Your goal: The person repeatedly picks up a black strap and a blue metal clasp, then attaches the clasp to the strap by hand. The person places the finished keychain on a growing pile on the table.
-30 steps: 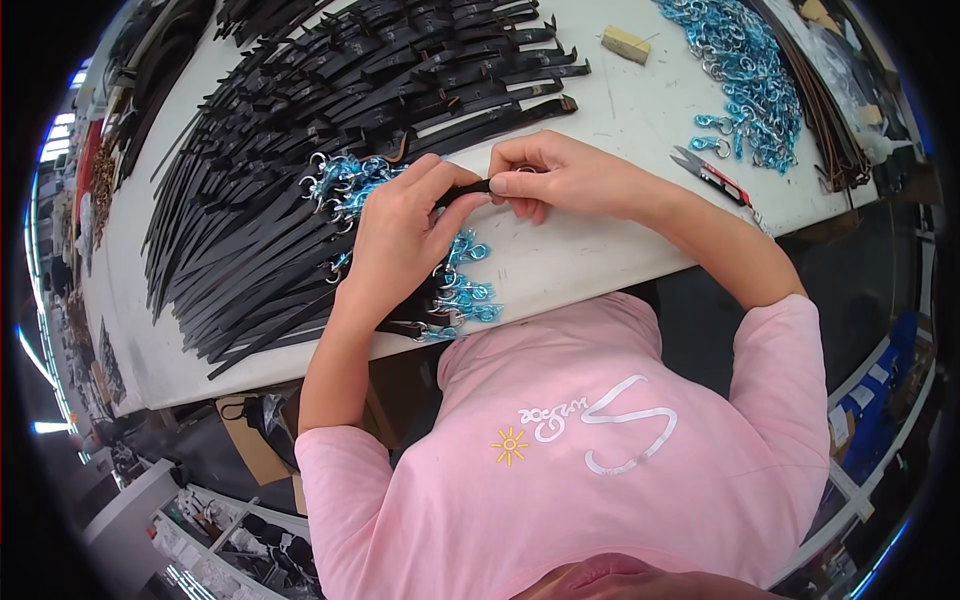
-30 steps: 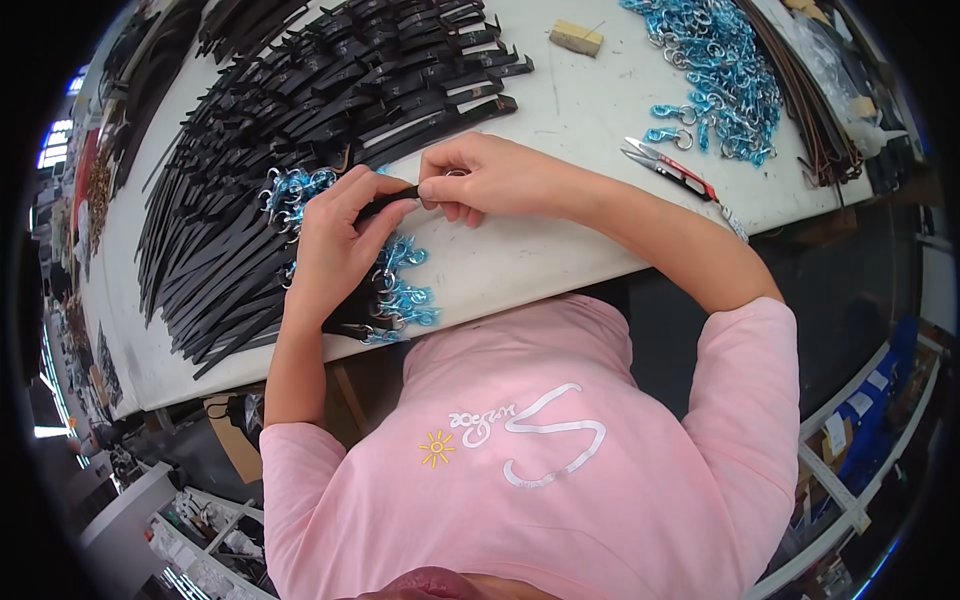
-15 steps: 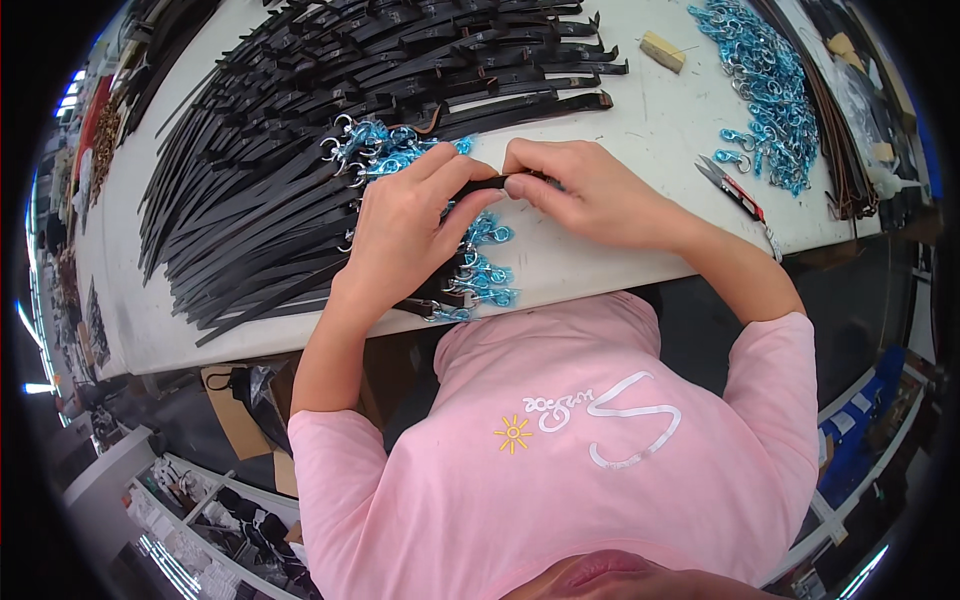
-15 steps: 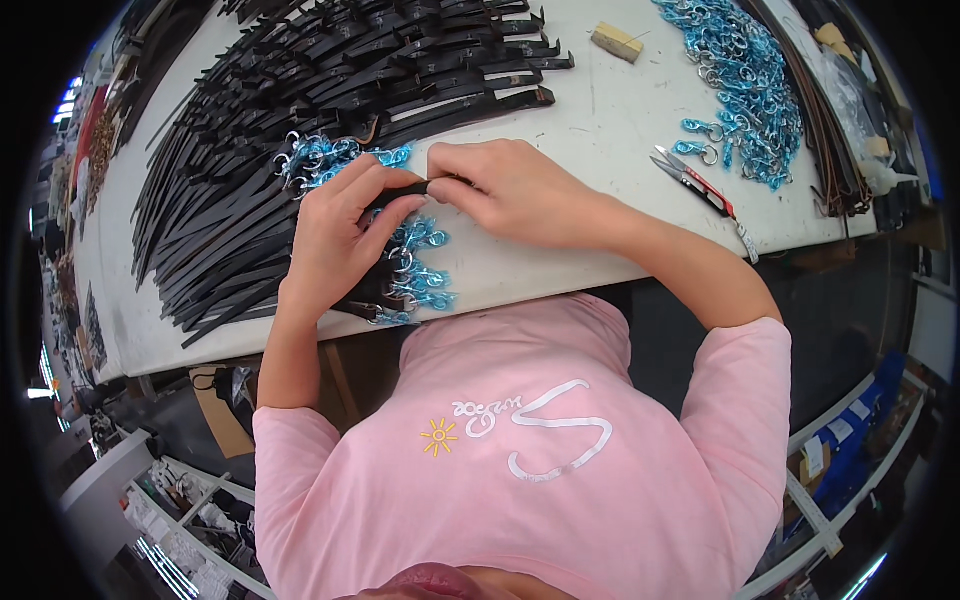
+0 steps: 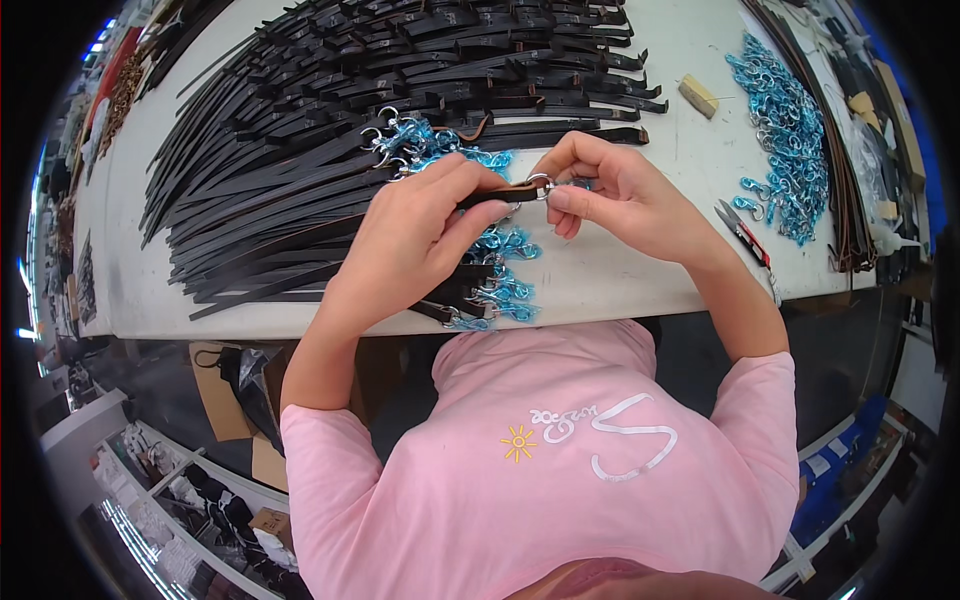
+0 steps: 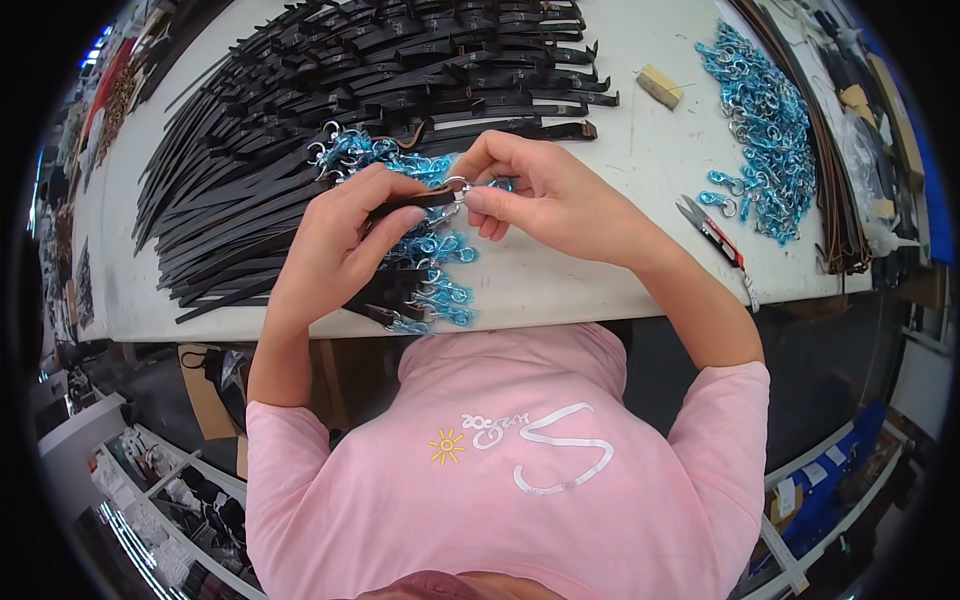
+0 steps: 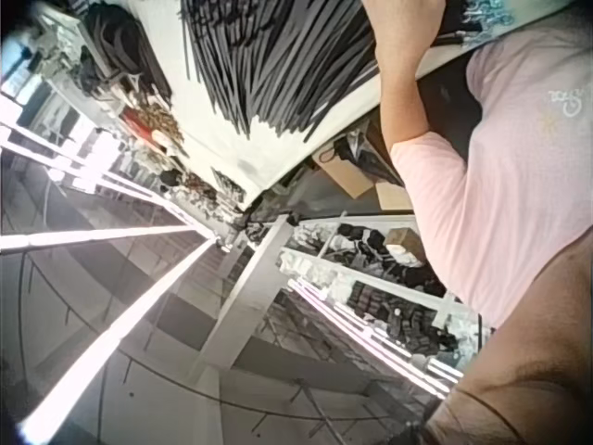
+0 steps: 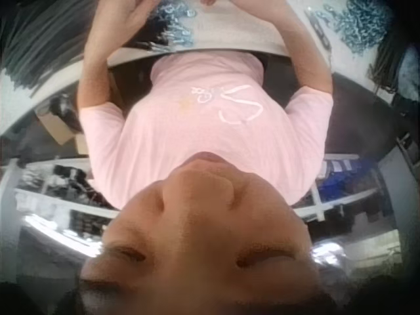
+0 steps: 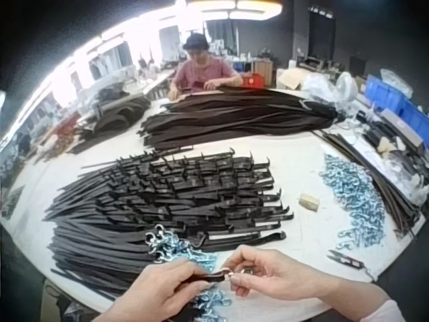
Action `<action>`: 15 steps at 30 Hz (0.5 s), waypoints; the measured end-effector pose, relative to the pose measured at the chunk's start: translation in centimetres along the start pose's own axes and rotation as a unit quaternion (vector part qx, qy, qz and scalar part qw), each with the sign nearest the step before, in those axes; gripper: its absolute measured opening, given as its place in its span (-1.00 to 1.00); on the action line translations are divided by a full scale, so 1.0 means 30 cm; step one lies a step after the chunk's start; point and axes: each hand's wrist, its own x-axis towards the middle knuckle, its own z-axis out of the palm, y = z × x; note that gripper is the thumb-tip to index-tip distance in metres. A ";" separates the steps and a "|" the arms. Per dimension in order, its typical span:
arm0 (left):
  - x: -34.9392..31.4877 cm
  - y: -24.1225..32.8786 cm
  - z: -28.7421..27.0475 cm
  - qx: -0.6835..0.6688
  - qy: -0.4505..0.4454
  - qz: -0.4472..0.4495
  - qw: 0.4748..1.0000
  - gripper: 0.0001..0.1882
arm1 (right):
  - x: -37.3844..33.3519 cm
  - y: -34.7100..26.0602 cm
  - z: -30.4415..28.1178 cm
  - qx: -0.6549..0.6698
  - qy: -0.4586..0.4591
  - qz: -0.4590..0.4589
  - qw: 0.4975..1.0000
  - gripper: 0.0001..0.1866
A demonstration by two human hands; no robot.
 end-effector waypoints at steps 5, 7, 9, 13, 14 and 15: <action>0.028 -0.030 0.007 -0.128 -0.019 -0.104 0.986 -0.87 | 0.012 -0.028 -0.031 0.046 0.037 0.046 0.997 -0.78; 0.040 -0.040 0.003 -0.147 -0.028 -0.109 0.983 -0.83 | 0.018 -0.018 -0.047 0.087 0.030 0.069 0.993 -0.78; 0.047 -0.040 0.000 -0.164 -0.043 -0.119 0.978 -0.80 | 0.022 -0.001 -0.065 0.131 0.019 0.086 0.987 -0.77; 0.046 -0.042 -0.001 -0.214 -0.056 -0.124 0.967 -0.80 | 0.028 0.014 -0.077 0.186 0.013 0.100 0.977 -0.77; 0.043 -0.044 0.002 -0.232 -0.053 -0.118 0.964 -0.79 | 0.029 0.013 -0.074 0.191 0.019 0.102 0.976 -0.77; 0.039 -0.036 -0.006 -0.207 -0.048 -0.130 0.968 -0.79 | 0.030 0.011 -0.072 0.189 0.023 0.103 0.976 -0.78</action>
